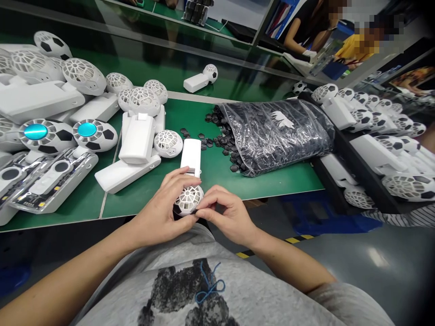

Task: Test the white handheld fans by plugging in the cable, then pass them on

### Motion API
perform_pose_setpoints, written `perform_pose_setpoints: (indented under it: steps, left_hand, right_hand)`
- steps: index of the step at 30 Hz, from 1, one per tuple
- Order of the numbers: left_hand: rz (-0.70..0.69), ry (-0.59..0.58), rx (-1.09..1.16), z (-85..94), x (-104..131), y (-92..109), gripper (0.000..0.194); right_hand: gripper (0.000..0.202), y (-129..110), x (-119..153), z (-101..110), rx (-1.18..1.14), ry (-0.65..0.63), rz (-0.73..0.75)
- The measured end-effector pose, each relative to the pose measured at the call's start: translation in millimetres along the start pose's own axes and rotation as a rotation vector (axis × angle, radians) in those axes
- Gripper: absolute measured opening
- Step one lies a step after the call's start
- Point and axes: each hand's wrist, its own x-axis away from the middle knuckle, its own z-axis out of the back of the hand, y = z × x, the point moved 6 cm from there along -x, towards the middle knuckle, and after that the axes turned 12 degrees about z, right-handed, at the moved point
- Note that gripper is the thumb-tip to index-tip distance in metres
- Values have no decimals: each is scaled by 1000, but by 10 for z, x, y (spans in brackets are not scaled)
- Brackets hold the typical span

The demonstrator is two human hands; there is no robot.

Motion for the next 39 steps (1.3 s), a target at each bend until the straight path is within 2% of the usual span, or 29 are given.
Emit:
perform_pose_setpoints:
  steps: [4,9,14,19,22,27,32,34,36,39]
  left_hand:
    - [2,7,13,1,4,-24,48]
    - [28,-8,51,3,-2,-32,46]
    - [54,30,56,-20,-5,-45,42]
    - [83,68,54,-28,-33,-68,43]
    - [80,64,66,-7,-43,-40,40]
    - [108,-9,103,-7,-60,-32,40]
    - [82,43,77,-1,-34,-16,37]
    - [65,44,44,-13,-24,-19,38]
    - [68,50,18,-21,-23,-40,39]
    - [61,87,2,-17,-33,-62,40]
  right_hand:
    - [12,61,4,-25,-112,46,-69]
    - [15,104,-3,-48,-182,4,-190]
    - [32,247,-4,-114,-481,-50,-384]
    - [33,269,-29,-128,-548,-58,-389]
    - [27,235,-22,-92,-436,-40,-353]
    - [19,189,-7,-87,-273,-58,-243]
    - [23,208,-16,-107,-244,-88,-235]
    - [20,231,-99,0,-185,-101,-197]
    - [13,244,-226,254,57,-48,-93]
    - [7,238,-389,660,693,14,57]
